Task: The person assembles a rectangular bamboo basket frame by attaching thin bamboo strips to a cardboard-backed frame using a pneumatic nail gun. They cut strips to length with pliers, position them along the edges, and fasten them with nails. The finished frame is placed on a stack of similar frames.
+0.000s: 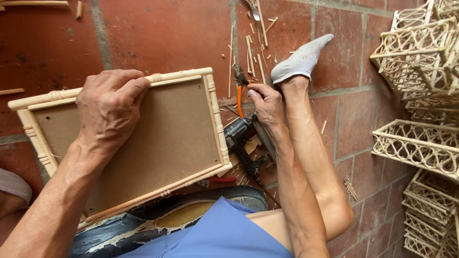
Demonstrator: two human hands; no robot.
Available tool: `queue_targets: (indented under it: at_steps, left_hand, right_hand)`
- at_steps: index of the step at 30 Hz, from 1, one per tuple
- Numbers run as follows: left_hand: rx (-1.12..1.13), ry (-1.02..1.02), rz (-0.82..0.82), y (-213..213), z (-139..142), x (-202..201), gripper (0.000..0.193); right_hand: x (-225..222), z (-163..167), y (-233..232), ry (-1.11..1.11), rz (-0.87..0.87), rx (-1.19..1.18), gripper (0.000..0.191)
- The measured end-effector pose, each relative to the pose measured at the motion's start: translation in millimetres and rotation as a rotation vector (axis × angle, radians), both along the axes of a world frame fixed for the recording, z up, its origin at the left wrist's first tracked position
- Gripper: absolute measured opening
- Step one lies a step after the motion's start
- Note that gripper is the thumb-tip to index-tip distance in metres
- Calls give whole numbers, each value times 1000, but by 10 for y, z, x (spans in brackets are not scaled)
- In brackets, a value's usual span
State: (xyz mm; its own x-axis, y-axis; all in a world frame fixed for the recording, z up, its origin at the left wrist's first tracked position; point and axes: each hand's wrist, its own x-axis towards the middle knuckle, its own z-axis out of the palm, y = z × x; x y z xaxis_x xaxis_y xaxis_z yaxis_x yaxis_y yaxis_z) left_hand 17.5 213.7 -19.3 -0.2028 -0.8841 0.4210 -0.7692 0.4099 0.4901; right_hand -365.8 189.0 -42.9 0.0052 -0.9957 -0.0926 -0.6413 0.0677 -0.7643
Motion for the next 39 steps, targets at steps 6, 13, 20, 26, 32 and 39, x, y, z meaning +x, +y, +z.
queue_targets:
  at_steps: [6, 13, 20, 26, 32, 39]
  left_hand:
    - [-3, -73, 10, -13, -54, -32, 9]
    - [-48, -29, 1, -57, -56, -33, 12]
    - [42, 69, 35, -178, -49, 20, 13]
    - [3, 47, 84, -184, -67, 15, 13]
    - [103, 80, 94, -191, -17, -23, 16]
    - [79, 53, 62, -40, -57, -136, 21]
  right_hand:
    - [158, -38, 223, -44, 33, -24, 21]
    - [685, 117, 317, -124, 127, 89, 24]
    - [982, 410, 157, -16, 81, -67, 25]
    - [975, 400, 214, -4, 121, -24, 28]
    - [375, 513, 821, 470, 168, 123, 36]
    - [138, 3, 1735, 716, 255, 409, 91]
